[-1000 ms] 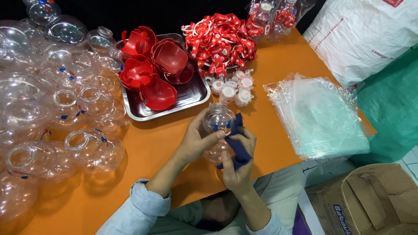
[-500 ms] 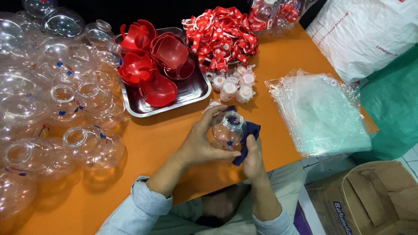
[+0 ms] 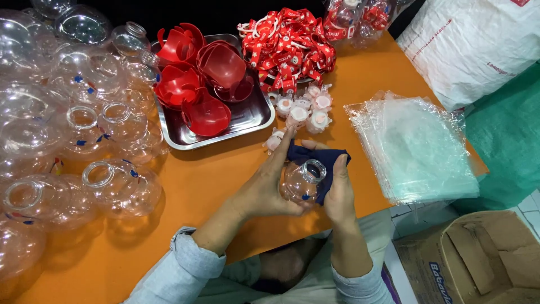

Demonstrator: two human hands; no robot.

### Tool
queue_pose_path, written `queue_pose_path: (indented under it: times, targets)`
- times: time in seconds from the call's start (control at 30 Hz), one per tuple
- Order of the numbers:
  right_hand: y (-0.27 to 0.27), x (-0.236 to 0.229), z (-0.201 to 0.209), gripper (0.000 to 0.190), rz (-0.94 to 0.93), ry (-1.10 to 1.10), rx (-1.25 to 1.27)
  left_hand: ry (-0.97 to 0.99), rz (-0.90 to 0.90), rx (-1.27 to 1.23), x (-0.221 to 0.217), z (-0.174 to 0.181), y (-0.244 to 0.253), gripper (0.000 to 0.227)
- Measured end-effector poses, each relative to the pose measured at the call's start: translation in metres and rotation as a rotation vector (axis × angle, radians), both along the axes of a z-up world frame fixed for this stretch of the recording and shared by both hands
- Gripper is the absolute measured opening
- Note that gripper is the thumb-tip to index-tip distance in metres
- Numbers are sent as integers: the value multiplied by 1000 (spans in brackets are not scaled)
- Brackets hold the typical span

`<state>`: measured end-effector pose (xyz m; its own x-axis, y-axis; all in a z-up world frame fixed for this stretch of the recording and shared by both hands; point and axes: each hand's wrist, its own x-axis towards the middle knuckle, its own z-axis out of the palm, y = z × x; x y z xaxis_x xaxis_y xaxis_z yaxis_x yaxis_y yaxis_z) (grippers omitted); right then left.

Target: Assembling small plastic containers by fitting them with fabric sleeves and attaching decorative lanyards.

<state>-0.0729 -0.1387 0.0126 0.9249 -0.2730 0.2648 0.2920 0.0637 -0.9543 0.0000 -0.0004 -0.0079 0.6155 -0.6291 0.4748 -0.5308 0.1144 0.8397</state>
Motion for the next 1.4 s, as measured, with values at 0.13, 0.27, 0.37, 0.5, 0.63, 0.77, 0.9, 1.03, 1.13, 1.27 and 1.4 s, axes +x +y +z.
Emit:
queue_pose_path:
  times: [0.13,0.27,0.37,0.5,0.63,0.77,0.9,1.03,1.13,1.27,1.4]
  targets:
    - [1,2,-10,77,-18,-37,-37,3,47,20,0,-10,-3,140]
    - [14,-2,-19,76,-54,-113,20,-18,99,-32,3,-21,-8,138]
    - [11,-4,-46,76,-73,-131,39,-33,113,-87,8,-27,-8,134]
    - [4,-13,-71,58,-101,-118,-47,-49,115,-191,12,-26,-11,120]
    - [8,-23,-76,57,-151,-101,-312,11,149,-205,14,-35,-12,107]
    - [33,-30,-77,59,-241,-140,-553,50,208,-165,16,-27,-4,79]
    - [39,-34,-87,63,-271,-160,-603,59,167,-128,14,-16,2,68]
    - [26,-26,-88,61,-337,-224,-611,148,63,-166,15,-19,0,66]
    - [0,-18,-101,47,-254,-88,-376,134,24,-238,14,-29,-5,74]
    - [-13,-4,-80,48,-30,36,273,116,-38,-199,10,-27,-2,80]
    - [-30,-3,-94,64,226,160,853,210,-77,-250,3,-23,-8,75]
